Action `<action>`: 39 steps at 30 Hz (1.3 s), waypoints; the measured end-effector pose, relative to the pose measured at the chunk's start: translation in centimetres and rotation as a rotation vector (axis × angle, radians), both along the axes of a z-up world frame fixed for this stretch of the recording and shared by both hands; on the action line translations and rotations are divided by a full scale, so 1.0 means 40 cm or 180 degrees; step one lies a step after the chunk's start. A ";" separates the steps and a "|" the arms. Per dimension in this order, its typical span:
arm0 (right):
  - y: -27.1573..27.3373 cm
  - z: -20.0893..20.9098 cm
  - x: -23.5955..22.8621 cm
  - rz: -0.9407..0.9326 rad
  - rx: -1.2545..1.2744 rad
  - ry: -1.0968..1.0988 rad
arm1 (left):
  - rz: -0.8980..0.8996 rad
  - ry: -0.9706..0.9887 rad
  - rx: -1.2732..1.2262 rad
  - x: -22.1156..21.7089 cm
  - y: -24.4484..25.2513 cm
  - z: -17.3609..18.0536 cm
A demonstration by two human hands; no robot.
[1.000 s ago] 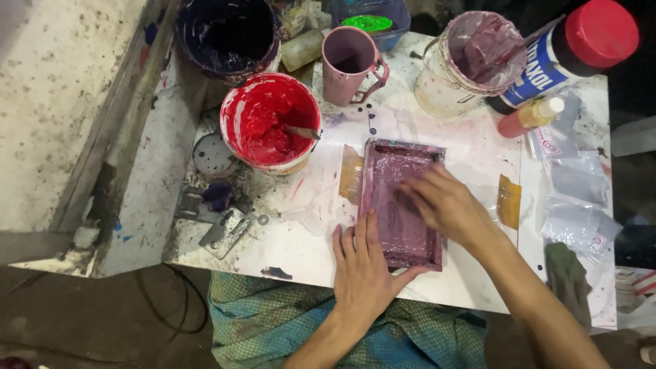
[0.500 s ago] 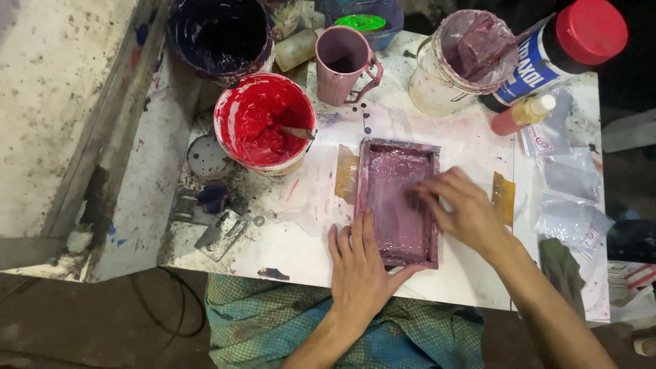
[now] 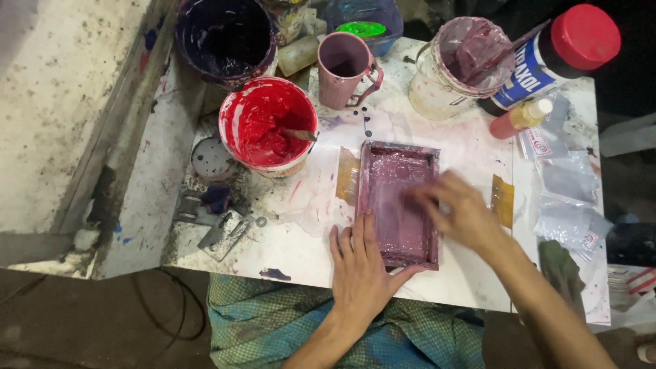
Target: The person spreads a purple paste-like substance inside a rectangular tray using their fingers. They then lift the tray and place it on a white sheet of paper, smoothing the paper with their hands.
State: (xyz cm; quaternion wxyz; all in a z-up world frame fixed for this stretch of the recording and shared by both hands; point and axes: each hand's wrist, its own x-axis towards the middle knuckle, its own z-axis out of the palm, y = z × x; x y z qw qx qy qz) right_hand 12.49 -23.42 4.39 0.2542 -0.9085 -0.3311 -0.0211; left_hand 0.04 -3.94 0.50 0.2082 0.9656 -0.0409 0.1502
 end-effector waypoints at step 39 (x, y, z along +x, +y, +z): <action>0.068 0.039 -0.112 0.0489 0.0074 0.0112 | 0.0000 -0.0118 -0.0109 0.004 0.007 0.024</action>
